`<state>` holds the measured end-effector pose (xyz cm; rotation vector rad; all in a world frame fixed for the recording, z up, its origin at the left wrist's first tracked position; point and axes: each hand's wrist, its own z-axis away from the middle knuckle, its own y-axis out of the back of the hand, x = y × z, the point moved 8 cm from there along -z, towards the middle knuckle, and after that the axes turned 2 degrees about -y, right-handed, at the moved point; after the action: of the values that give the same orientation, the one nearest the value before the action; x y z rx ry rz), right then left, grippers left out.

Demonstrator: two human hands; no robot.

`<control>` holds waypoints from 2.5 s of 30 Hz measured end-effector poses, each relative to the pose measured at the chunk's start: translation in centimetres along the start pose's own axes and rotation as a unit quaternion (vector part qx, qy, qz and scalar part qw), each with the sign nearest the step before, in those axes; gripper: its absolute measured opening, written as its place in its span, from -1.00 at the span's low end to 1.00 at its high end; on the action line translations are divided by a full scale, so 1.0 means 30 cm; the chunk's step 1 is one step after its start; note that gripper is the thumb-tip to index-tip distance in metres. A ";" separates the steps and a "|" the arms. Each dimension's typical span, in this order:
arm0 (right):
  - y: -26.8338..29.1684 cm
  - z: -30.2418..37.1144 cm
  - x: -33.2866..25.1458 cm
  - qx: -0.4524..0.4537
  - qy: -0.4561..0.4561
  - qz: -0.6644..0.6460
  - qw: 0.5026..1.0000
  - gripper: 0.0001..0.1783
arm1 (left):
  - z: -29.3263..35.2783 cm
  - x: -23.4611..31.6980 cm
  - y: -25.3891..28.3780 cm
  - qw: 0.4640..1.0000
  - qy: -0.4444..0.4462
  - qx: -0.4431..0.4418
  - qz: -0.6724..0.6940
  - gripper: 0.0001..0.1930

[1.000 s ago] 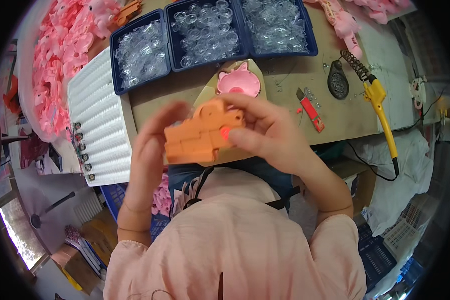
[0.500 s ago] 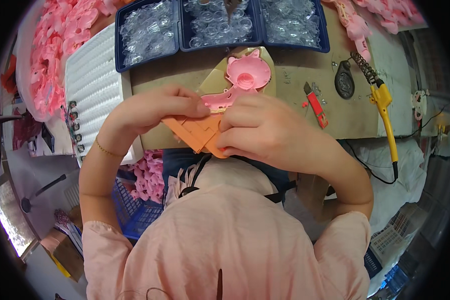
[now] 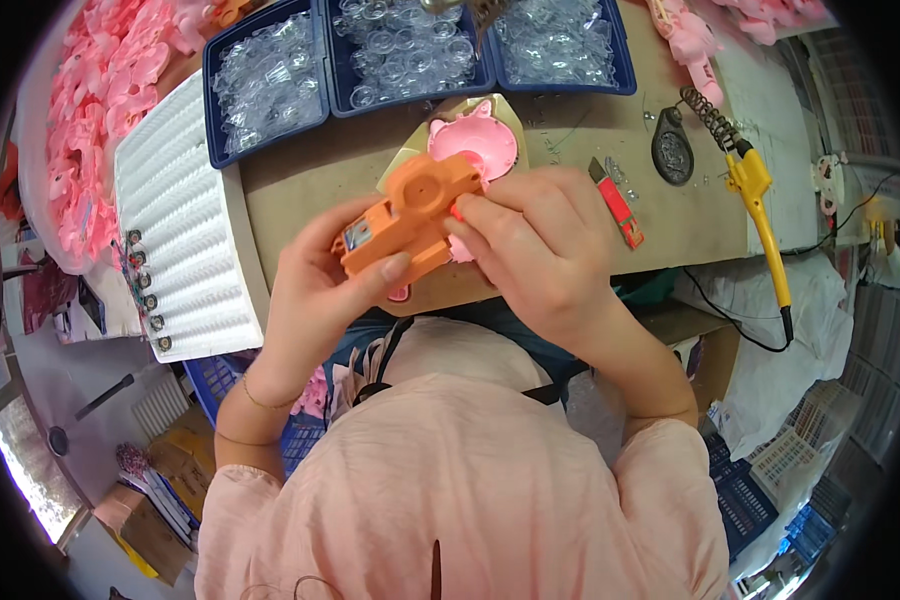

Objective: Assembling a pink toy pony by soldering wires to a circuit board and fitting the housing together with tools.

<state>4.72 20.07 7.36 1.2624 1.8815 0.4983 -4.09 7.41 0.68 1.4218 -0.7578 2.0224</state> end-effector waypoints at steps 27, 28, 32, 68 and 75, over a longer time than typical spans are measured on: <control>-0.045 0.143 0.251 -0.183 -0.212 -0.121 0.952 -0.59 | 0.140 0.103 0.651 0.775 -0.287 0.364 -0.429 -0.93; -0.027 0.162 0.266 -0.172 -0.228 -0.108 0.952 -0.62 | 0.165 0.197 0.814 0.697 -0.314 0.432 -0.478 -0.81; 0.014 0.145 0.193 -0.109 -0.211 -0.122 0.964 -0.69 | 0.248 0.156 1.464 0.707 -0.023 0.465 -0.533 -0.73; -0.304 -0.101 -0.362 -0.251 0.010 -0.277 0.928 -0.76 | 0.173 0.083 0.516 0.939 0.024 0.089 0.331 -0.76; -0.084 -0.098 -0.128 -0.089 -0.151 -0.246 0.953 -0.62 | 0.167 0.030 0.238 0.968 -0.033 0.066 0.240 -0.78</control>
<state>1.63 15.85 8.90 0.6677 1.7568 0.1865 -6.22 -0.99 1.98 1.4923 -1.0995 2.4358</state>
